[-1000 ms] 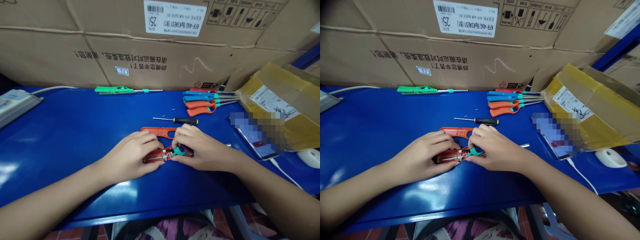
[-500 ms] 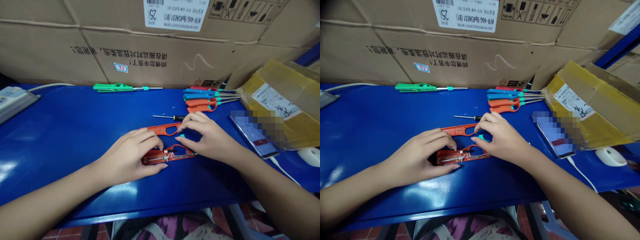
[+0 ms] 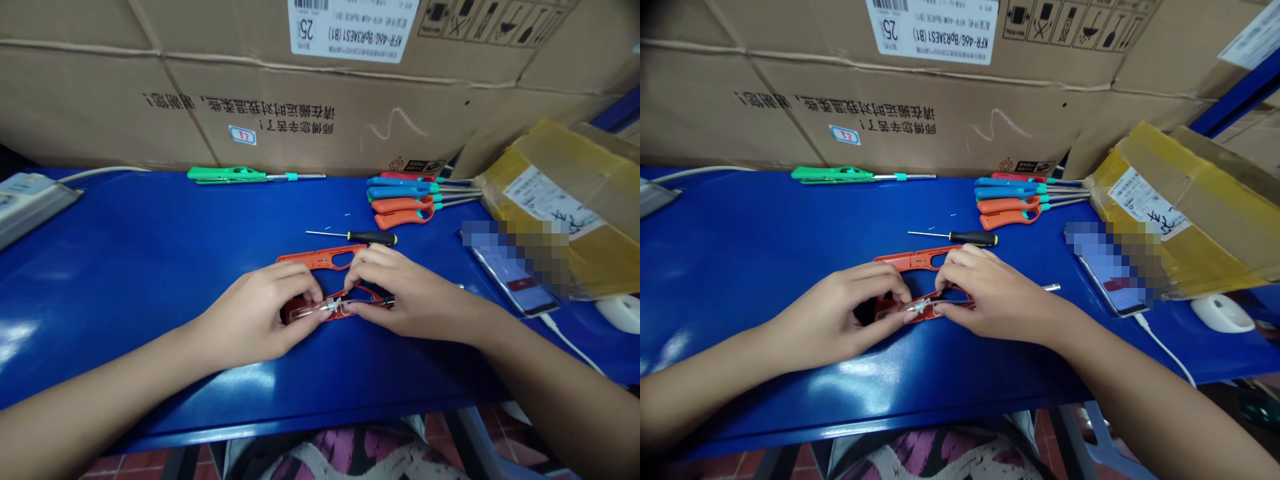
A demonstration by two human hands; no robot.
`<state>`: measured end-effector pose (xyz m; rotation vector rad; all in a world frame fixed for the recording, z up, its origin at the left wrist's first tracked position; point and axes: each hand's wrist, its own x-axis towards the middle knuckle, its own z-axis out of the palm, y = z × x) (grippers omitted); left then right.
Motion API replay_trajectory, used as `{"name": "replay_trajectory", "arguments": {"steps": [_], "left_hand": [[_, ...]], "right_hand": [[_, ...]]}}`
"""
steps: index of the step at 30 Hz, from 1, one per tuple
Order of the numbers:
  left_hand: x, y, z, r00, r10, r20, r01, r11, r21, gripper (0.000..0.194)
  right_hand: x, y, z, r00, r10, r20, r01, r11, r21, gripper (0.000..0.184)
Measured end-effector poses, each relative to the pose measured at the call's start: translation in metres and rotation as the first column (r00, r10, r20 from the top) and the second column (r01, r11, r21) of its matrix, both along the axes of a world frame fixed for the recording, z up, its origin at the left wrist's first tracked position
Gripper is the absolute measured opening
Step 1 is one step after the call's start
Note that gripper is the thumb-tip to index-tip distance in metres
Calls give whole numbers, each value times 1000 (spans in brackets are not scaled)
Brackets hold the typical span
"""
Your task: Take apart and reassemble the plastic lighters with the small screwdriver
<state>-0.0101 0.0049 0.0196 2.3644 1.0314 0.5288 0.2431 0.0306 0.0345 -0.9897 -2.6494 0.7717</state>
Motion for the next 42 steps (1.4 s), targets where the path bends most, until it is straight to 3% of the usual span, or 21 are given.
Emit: {"name": "replay_trajectory", "arguments": {"steps": [5, 10, 14, 19, 21, 23, 26, 33, 39, 42], "left_hand": [[-3, 4, -4, 994, 112, 1, -111, 984, 141, 11], [-4, 7, -6, 993, 99, -57, -84, 970, 229, 16], [-2, 4, -1, 994, 88, -58, -72, 968, 239, 22], [-3, 4, -2, 993, 74, -96, -49, 970, 239, 21], [-3, 5, -3, 989, 81, -122, -50, 970, 239, 19], [-4, 5, -3, 987, 92, -129, -59, 969, 240, 18], [-4, 5, -1, 989, 85, -123, -54, 969, 241, 21], [-7, 6, -5, 991, 16, -131, 11, 979, 205, 22], [-6, 5, -3, 990, 18, -142, 15, 973, 230, 27], [-5, 4, -1, 989, 24, -148, 11, 972, 233, 30]], "right_hand": [[-1, 1, -8, 1000, 6, -27, -5, 999, 38, 10], [-3, 2, -13, 998, 5, -67, -1, 998, 59, 8], [-1, 3, -6, 988, -57, -141, 69, 995, 78, 16], [21, 6, 10, 996, -71, 57, 66, 994, 87, 17], [33, 7, 14, 984, -31, 173, 24, 999, 45, 24], [42, 10, 16, 972, -8, 236, 7, 1000, 2, 19], [44, 13, 16, 973, 12, 231, -3, 999, -40, 7], [35, 16, 23, 987, -73, 144, 72, 997, 11, 13], [41, 20, 13, 974, -60, 219, 52, 998, 42, 6], [41, 22, 10, 967, -110, 230, 85, 989, 117, 6]]}}
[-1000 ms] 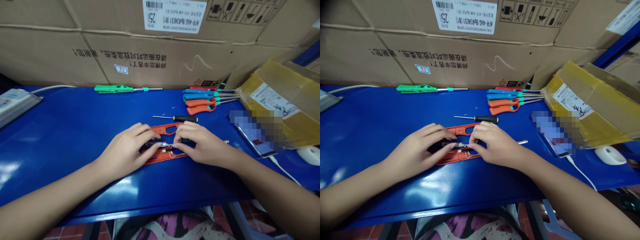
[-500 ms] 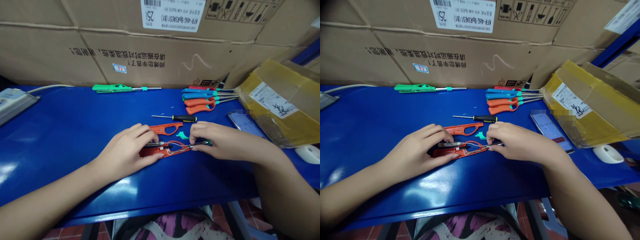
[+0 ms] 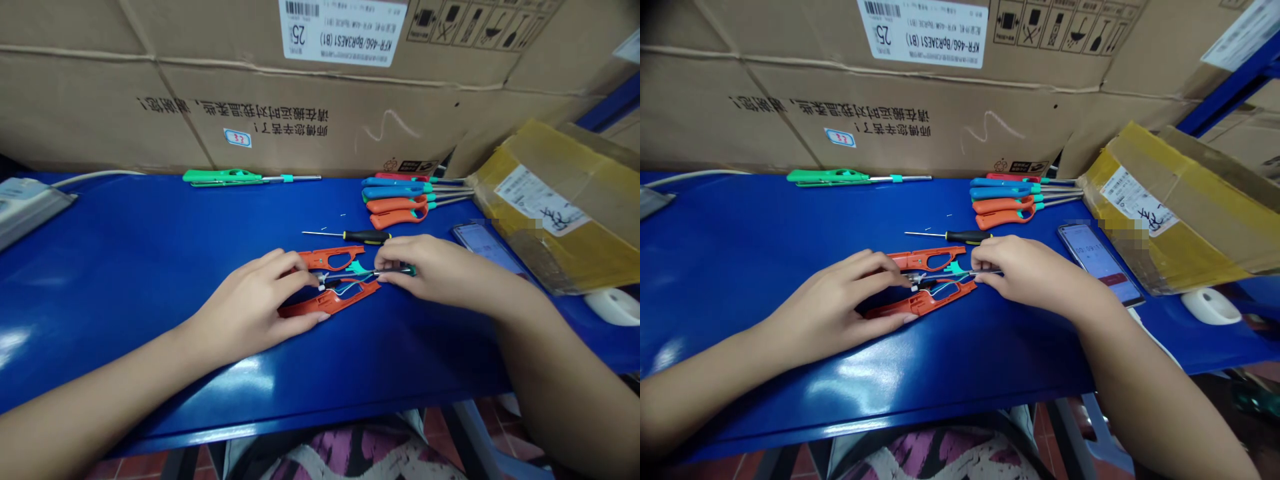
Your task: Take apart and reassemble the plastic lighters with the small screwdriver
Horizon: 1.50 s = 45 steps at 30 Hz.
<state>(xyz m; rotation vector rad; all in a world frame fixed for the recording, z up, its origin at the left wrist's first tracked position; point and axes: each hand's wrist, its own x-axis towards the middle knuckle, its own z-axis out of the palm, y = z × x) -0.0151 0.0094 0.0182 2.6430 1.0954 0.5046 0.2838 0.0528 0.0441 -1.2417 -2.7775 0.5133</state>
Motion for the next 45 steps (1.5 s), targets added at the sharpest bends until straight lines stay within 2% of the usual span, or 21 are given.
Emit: {"name": "replay_trajectory", "arguments": {"steps": [3, 8, 11, 14, 17, 20, 22, 28, 35, 45], "left_hand": [[0, 1, 0, 1000, -4, -20, 5, 1000, 10, 34], [0, 1, 2, 998, -36, -41, 35, 999, -37, 23], [1, 0, 5, 998, -61, -14, 61, 997, -43, 29], [2, 1, 4, 997, -11, 70, 12, 1000, -14, 29], [1, 6, -2, 994, 63, 84, -68, 996, 52, 24], [0, 12, -10, 997, 68, 45, -71, 996, 59, 20], [-1, 13, -12, 997, 62, 41, -64, 997, 41, 16], [0, 13, -11, 997, 65, 34, -67, 996, 66, 18], [-1, 10, -7, 998, 64, 5, -64, 993, 98, 16], [0, 7, -5, 997, 78, 5, -78, 990, 122, 15]], "right_hand": [[-1, 1, 0, 998, -43, 34, 40, 997, 70, 6], [2, 3, 2, 988, -123, 89, 114, 988, 100, 8], [6, 2, 4, 995, -75, 70, 70, 995, 76, 7], [3, -3, 5, 1000, 9, -15, -8, 998, 68, 17], [-9, -9, 2, 994, 12, -110, 2, 992, 129, 16], [-24, -13, -7, 992, 36, -122, -7, 972, 234, 16], [-31, -12, -15, 992, 66, -110, -36, 966, 257, 17], [-37, -7, -27, 987, 77, -140, -42, 970, 241, 11], [-38, -8, -24, 994, 79, -70, -61, 969, 239, 11], [-38, -7, -23, 994, 83, -69, -69, 981, 181, 10]]}}
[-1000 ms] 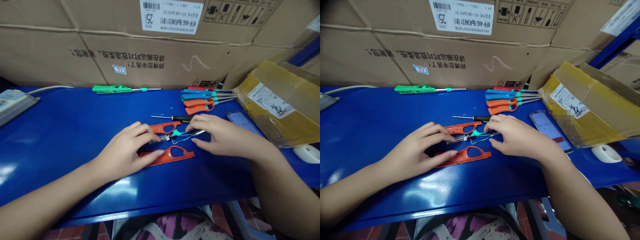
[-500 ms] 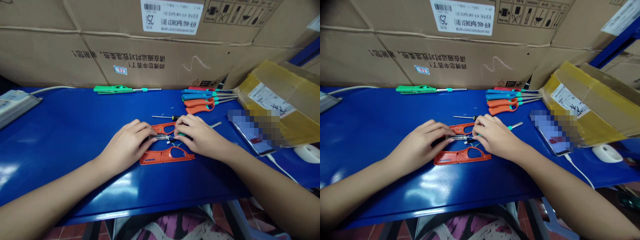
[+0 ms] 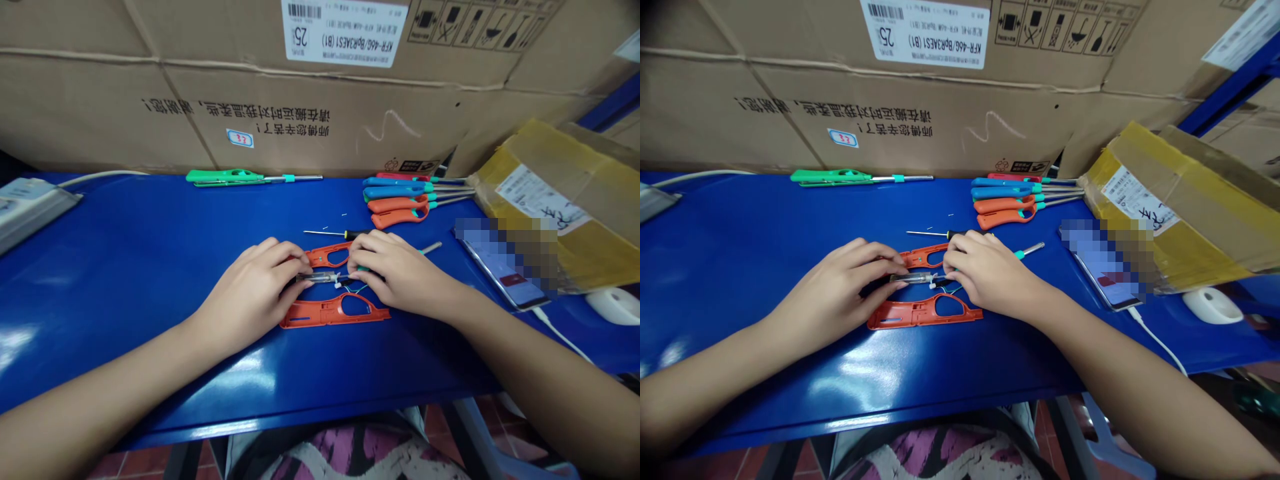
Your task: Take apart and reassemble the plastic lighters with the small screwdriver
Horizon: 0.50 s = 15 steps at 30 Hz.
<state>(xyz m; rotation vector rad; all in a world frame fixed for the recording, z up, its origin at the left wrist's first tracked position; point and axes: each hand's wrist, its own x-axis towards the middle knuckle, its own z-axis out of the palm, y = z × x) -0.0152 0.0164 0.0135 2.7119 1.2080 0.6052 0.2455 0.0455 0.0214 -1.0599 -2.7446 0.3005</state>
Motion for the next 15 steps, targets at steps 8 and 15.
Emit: {"name": "replay_trajectory", "arguments": {"steps": [8, 15], "left_hand": [[1, 0, 0, 1000, 1, -2, -1, 1000, 5, 15], [0, -1, 0, 1000, 5, -8, -5, 1000, -5, 15]], "right_hand": [[-1, 0, 0, 1000, 3, 2, -3, 1000, -17, 10], [-1, 0, 2, 1000, 6, 8, -6, 1000, -24, 10]]}}
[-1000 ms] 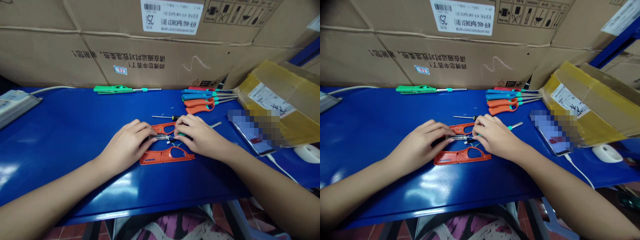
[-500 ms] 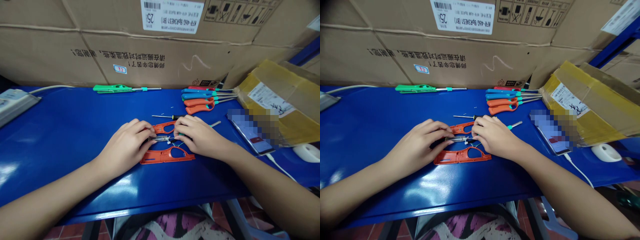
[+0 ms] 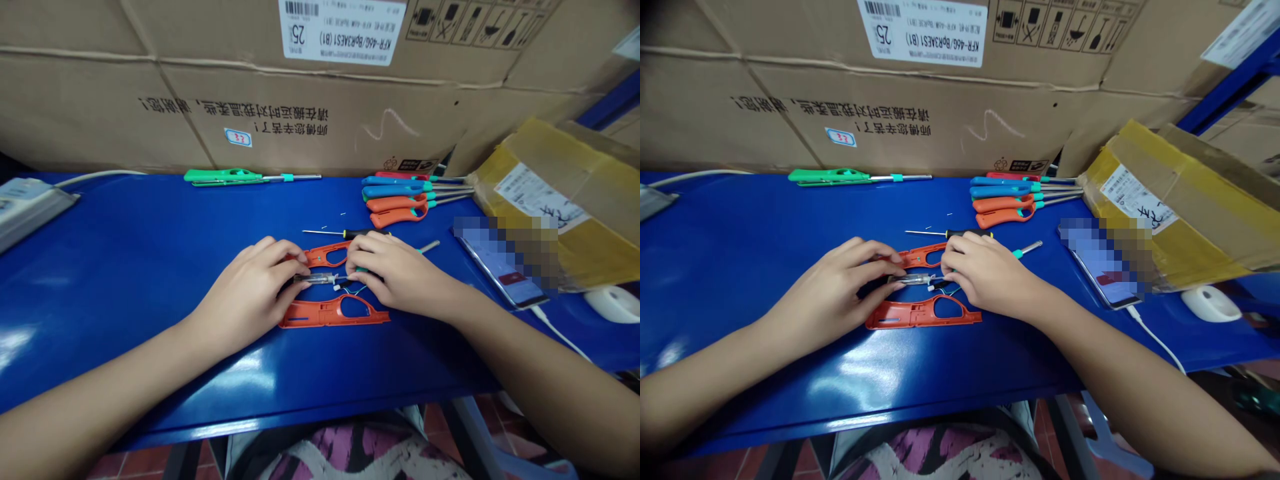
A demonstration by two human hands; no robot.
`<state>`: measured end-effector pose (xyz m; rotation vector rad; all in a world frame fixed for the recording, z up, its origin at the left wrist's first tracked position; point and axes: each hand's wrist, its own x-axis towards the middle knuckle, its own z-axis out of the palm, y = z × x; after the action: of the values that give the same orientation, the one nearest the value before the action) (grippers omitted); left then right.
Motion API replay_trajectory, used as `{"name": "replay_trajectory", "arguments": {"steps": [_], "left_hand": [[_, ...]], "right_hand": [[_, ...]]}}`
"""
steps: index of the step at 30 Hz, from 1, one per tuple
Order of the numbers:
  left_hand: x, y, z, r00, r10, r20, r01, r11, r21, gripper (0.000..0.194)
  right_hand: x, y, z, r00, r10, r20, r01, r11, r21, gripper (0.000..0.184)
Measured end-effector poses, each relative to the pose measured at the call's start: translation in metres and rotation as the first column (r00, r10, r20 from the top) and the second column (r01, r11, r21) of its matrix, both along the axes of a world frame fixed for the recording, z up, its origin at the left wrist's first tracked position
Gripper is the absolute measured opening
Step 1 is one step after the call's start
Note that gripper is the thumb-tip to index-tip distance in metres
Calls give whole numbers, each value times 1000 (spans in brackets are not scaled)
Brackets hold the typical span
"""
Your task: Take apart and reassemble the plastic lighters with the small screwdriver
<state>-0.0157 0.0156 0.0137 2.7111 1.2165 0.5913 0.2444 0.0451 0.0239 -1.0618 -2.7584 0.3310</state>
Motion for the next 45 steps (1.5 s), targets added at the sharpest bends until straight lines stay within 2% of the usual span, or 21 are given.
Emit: {"name": "replay_trajectory", "arguments": {"steps": [39, 45], "left_hand": [[-1, -2, 3, 1000, 0, -16, 0, 1000, -31, 17], [-6, 4, 2, 999, 40, -22, -40, 999, 2, 15]], "right_hand": [[1, 0, 1, 1000, 18, -9, -18, 999, -29, 12], [13, 10, -1, 1000, -21, -3, 21, 998, 52, 14]]}}
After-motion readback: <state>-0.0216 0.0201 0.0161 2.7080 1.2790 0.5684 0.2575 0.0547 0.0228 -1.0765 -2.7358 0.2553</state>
